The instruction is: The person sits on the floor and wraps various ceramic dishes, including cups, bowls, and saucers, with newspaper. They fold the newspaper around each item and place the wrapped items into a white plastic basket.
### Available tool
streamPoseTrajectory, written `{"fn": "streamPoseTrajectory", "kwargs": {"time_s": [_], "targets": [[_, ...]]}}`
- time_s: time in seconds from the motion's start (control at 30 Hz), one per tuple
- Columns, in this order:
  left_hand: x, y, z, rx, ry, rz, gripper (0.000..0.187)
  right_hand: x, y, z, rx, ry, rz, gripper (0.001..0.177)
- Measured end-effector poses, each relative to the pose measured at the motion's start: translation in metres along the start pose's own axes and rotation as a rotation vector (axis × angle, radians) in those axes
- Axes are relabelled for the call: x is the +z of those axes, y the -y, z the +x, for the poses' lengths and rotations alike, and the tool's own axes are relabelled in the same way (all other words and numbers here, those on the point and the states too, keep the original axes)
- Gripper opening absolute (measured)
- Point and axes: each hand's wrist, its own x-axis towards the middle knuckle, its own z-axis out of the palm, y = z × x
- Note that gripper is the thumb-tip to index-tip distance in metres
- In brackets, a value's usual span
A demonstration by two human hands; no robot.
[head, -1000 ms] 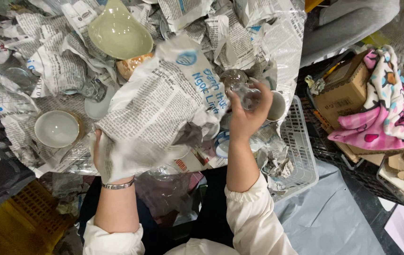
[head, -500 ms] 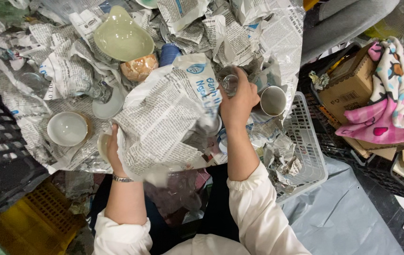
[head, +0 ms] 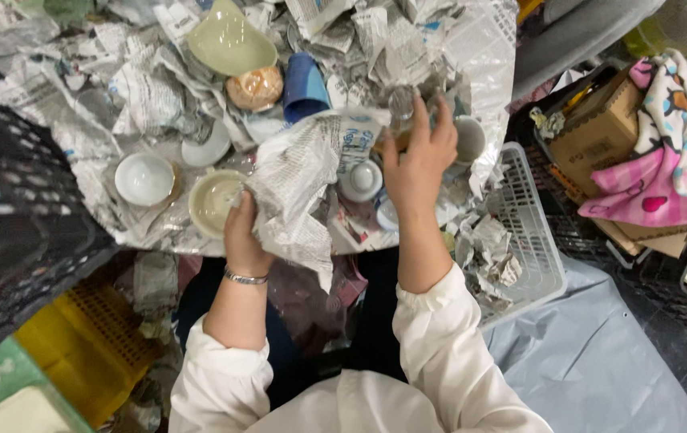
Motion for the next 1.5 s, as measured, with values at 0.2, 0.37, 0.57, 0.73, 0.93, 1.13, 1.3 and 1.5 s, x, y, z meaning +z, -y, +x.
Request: {"fn": "streamPoseTrajectory", "kwargs": {"time_s": [0.2,0.37,0.57,0.73,0.93,1.13,1.3,1.5], "targets": [[0.015,0.049,-0.070,-0.022,0.191,0.050,0.052,-0.096,0.017,-0.135,-0.082,0.144,0.610,0.060],[0.038,0.120,-0.176,-0.085,0.322,0.105,0.055,-0.170,0.005,-0.248,-0.298,0.321,0.457,0.116],[0.043,0.165,-0.281,-0.361,0.448,-0.496,0.061,-0.201,-0.035,-0.339,-0.238,0.483,0.406,0.110],[-0.005,0.157,-0.337,-0.363,0.522,-0.229,0.058,-0.210,-0.039,-0.398,-0.088,0.376,0.431,0.082],[-0.054,0.161,-0.334,-0.364,0.545,-0.048,0.060,-0.234,-0.034,-0.380,-0.284,0.344,0.419,0.043],[-0.042,0.182,-0.265,-0.414,0.485,-0.136,0.068,-0.264,-0.016,-0.367,-0.664,0.535,0.113,0.050],[-0.040,0.167,-0.232,-0.421,0.429,-0.084,0.080,-0.272,-0.011,-0.363,-0.547,0.871,0.256,0.068],[-0.047,0.104,-0.258,-0.164,0.324,0.274,0.078,-0.254,-0.032,-0.366,-0.414,0.865,0.536,0.046]]}}
